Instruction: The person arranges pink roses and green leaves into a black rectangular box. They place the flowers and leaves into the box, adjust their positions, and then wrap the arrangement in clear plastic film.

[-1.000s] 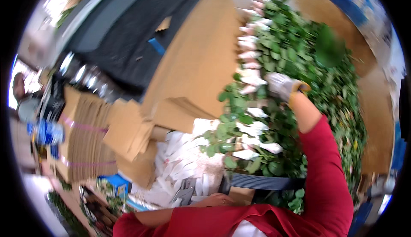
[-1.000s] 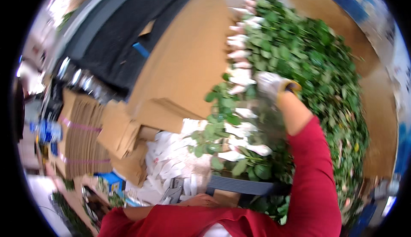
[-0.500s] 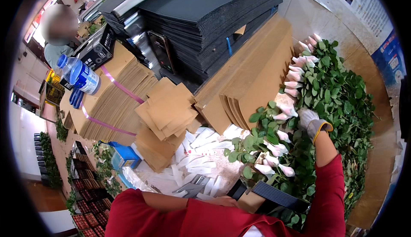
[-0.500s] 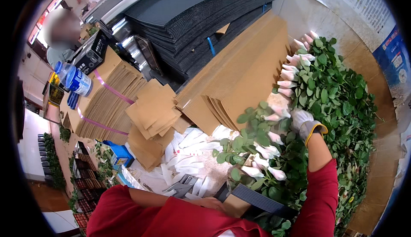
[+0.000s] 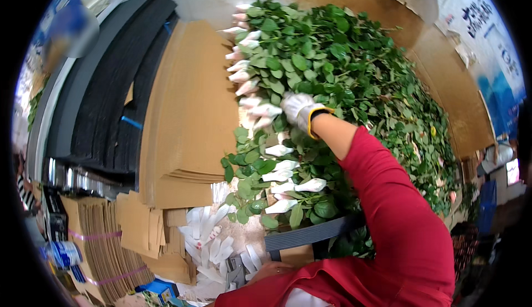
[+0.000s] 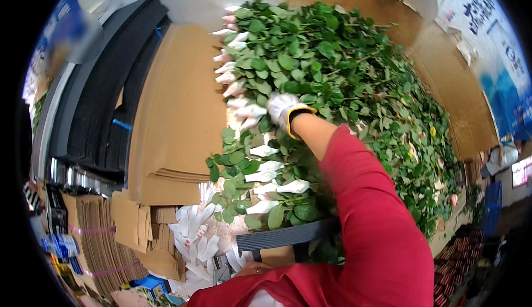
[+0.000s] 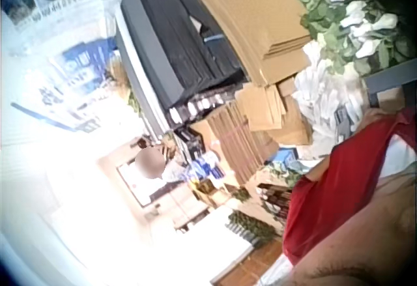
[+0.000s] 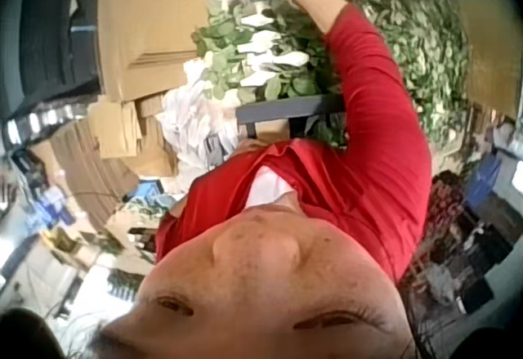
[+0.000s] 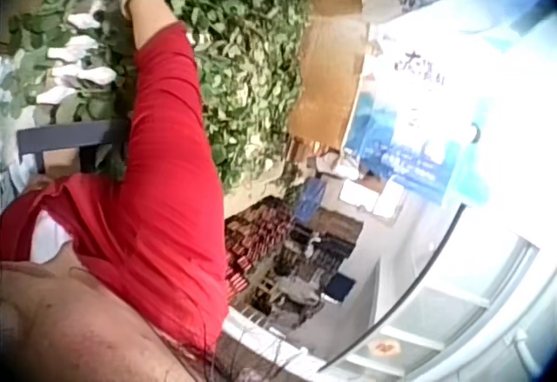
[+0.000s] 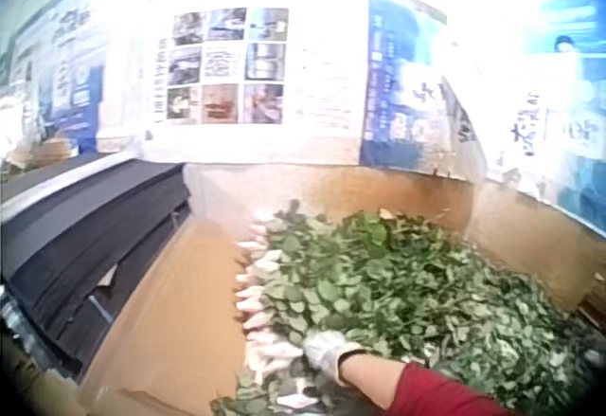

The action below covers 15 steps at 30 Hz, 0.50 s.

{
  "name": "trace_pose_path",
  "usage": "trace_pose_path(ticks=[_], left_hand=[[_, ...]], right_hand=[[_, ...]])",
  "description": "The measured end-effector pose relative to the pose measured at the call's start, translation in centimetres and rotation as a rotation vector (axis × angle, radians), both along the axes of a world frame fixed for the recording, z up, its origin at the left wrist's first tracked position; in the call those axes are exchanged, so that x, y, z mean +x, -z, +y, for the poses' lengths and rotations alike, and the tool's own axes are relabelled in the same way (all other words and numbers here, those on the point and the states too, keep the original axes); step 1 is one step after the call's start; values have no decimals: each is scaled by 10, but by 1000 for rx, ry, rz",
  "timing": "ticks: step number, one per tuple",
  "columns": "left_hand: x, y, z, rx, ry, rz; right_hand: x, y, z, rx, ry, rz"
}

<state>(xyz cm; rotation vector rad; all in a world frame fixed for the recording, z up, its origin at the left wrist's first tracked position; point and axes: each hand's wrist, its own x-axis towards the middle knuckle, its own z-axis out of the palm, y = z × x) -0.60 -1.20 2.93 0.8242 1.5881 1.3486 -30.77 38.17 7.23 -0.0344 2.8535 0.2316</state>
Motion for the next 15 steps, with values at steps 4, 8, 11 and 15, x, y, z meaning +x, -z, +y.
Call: trace_pose_path(ticks=[4,8,11,15], left_hand=[[2,4,-5,-15,10,-9],[0,-3,-5,15,50,30],[-17,-6,2,15,89,44],[-26,-6,6,-26,96,41]], right_hand=[[74,-17,-18,-3,-230,85],[81,-27,-5,-86,-226,226],[77,-44,-2,-220,-206,387],[42,2,-2,-227,-166,143]])
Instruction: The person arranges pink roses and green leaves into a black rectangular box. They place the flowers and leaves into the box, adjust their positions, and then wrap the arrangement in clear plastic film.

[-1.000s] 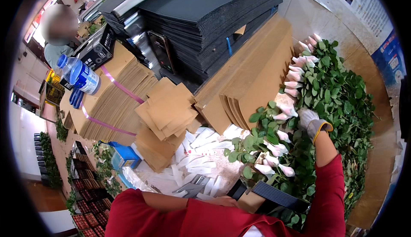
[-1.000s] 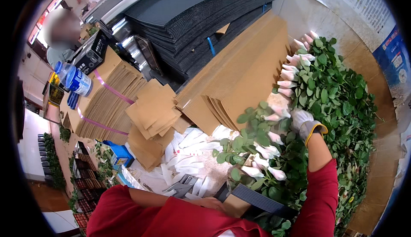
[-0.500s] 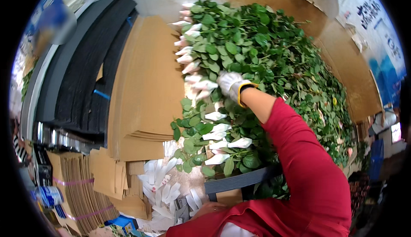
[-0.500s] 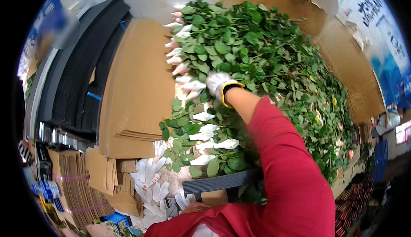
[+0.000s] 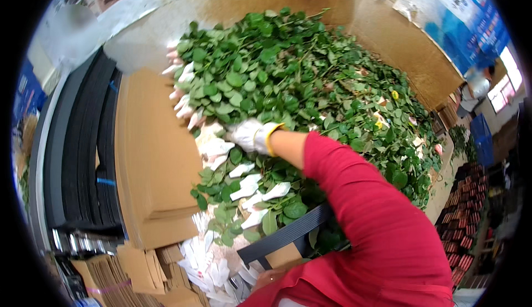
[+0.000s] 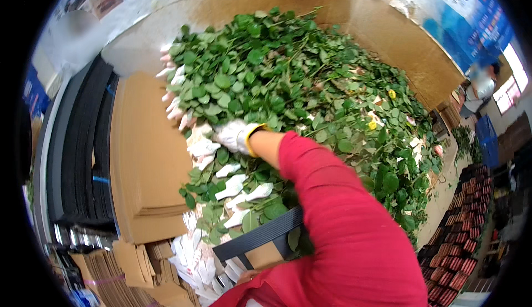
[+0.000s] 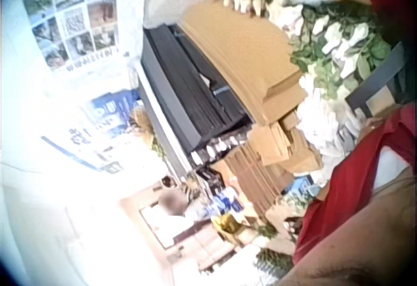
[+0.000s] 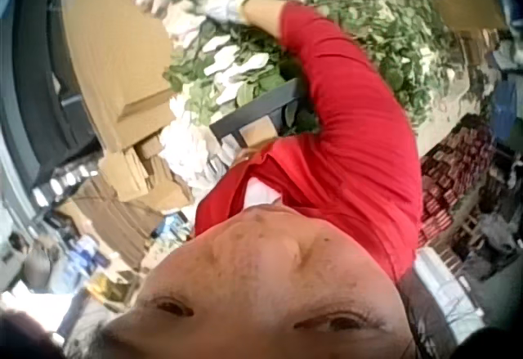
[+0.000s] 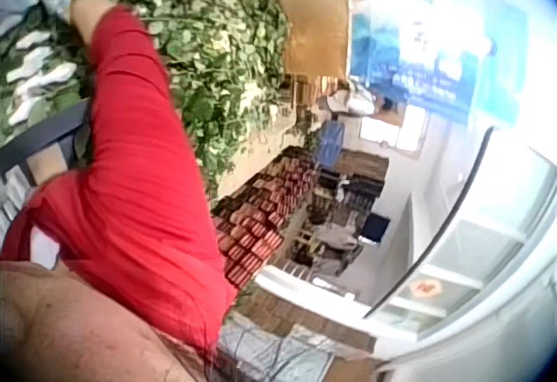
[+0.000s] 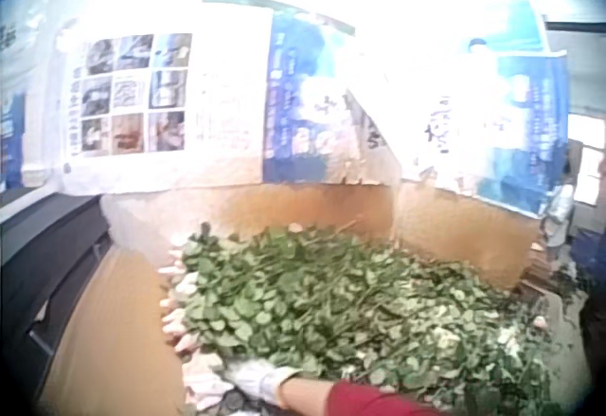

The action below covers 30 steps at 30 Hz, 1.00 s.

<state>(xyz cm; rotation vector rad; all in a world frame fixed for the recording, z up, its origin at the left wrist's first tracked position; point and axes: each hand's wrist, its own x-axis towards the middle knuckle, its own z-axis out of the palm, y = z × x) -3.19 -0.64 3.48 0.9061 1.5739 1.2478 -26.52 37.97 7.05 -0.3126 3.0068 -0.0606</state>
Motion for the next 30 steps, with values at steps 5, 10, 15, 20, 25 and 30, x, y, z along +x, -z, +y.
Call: trace_pose_path(ticks=[5,10,15,20,25,30], left_hand=[[-4,-1,-2,-19,27,11],[0,-2,-11,65,34,82],[9,-20,-5,228,98,312],[11,-41,3,155,-1,369],[13,-34,-1,109,-19,428],[-6,-37,-32,216,-263,-315]], right_hand=[[-3,-21,-8,95,8,-135],[38,-196,4,-6,45,475],[140,-400,44,-1156,299,893],[169,-440,40,-1258,-420,899],[207,-359,-22,-183,-132,861],[208,-224,-124,-500,-376,620]])
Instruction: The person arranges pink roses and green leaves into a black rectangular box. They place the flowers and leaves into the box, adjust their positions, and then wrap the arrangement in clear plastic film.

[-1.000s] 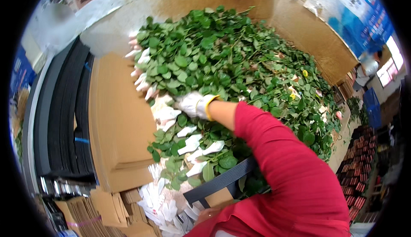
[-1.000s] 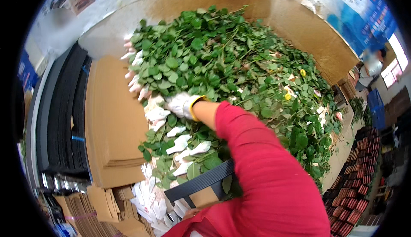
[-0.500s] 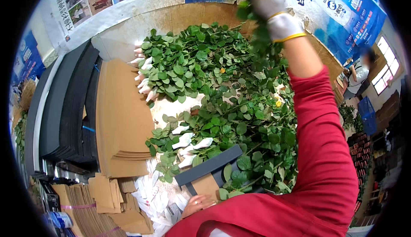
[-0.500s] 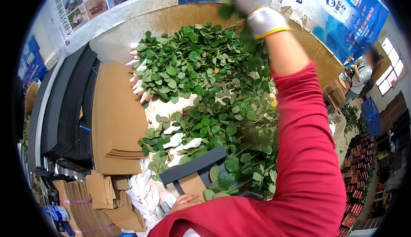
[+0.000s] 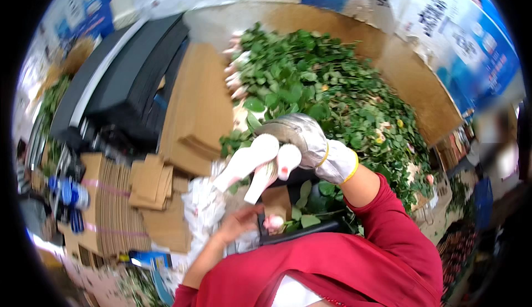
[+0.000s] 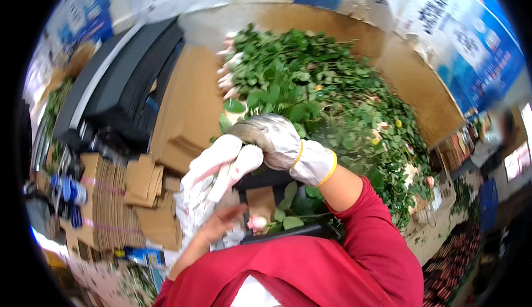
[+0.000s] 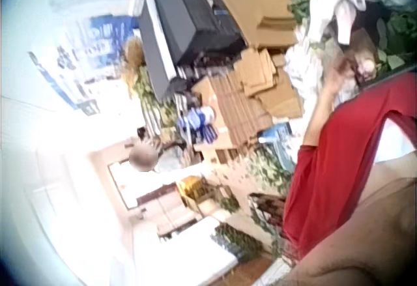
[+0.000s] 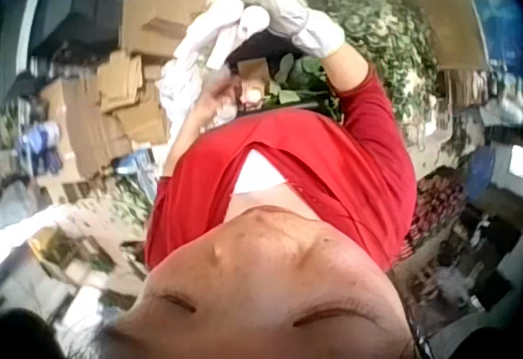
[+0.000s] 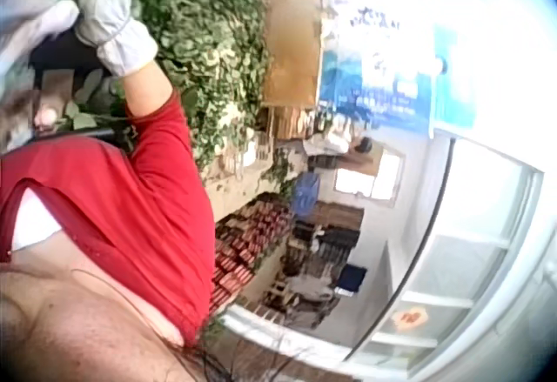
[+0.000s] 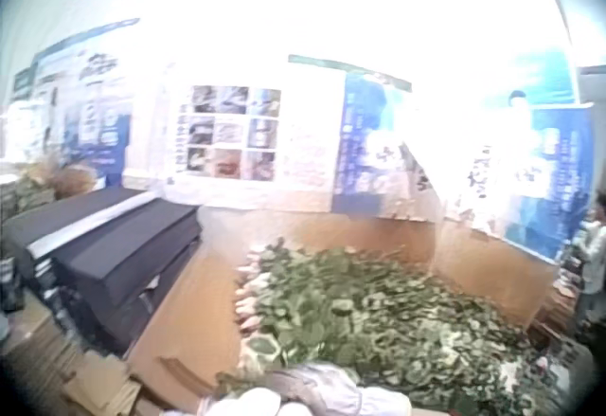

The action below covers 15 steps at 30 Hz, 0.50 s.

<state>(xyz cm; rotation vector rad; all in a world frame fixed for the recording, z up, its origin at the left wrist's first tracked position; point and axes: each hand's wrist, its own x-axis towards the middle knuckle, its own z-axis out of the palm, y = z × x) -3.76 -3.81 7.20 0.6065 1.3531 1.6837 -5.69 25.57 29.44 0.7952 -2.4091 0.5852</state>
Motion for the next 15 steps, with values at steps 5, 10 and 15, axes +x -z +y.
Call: trace_pose_path(ticks=[5,10,15], left_hand=[[-14,-119,-40,236,-573,360],[3,-175,-31,-61,-727,888],[5,-202,-117,-303,-552,909]], right_hand=[[-3,28,-25,-11,-72,-95],[-3,16,-49,117,-152,-96],[-4,19,-44,140,-176,-111]])
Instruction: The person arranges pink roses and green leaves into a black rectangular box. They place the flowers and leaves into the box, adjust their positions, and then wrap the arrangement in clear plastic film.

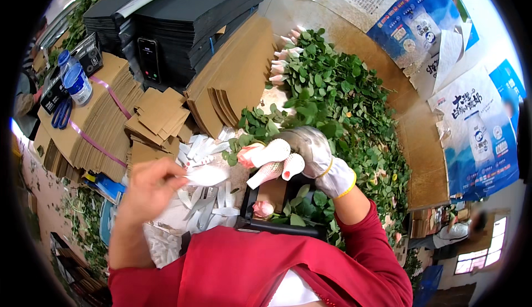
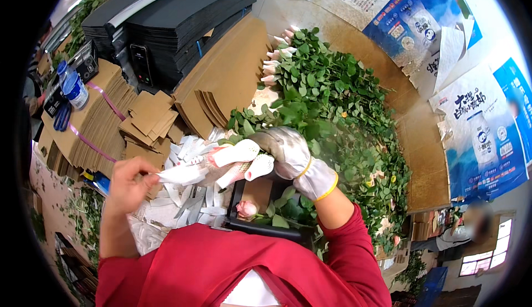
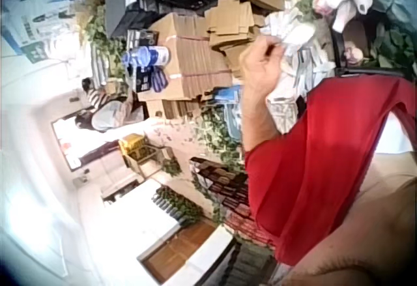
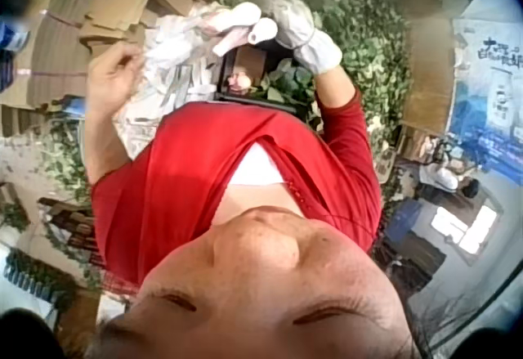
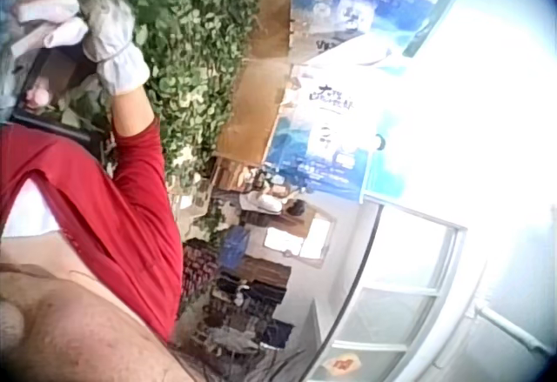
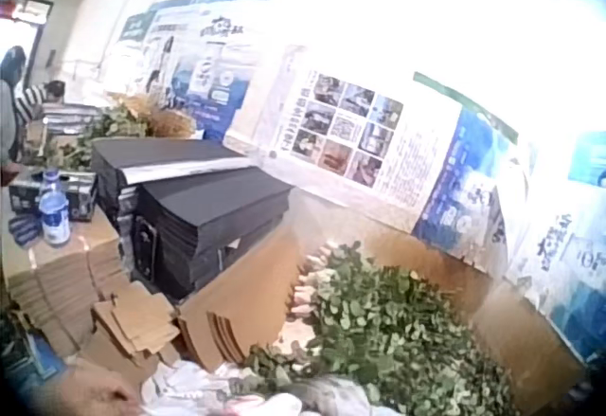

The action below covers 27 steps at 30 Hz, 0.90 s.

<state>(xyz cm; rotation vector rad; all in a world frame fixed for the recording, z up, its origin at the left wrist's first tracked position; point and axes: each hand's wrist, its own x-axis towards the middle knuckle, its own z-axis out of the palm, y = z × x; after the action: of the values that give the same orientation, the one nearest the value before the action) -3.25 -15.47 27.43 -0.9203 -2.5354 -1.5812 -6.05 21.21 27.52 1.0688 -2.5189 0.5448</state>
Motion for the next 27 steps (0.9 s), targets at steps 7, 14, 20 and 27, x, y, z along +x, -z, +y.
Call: trace_pose_path(ticks=[7,14,20,27], left_hand=[[3,-4,39,-153,144,560],[18,36,60,-329,40,360],[23,5,5,-618,112,192],[17,-8,76,-261,205,763]], right_hand=[[-15,21,-26,67,-28,-77],[-15,12,-42,59,-39,-77],[-30,22,-13,10,14,-108],[-19,15,-44,9,-36,-33]])
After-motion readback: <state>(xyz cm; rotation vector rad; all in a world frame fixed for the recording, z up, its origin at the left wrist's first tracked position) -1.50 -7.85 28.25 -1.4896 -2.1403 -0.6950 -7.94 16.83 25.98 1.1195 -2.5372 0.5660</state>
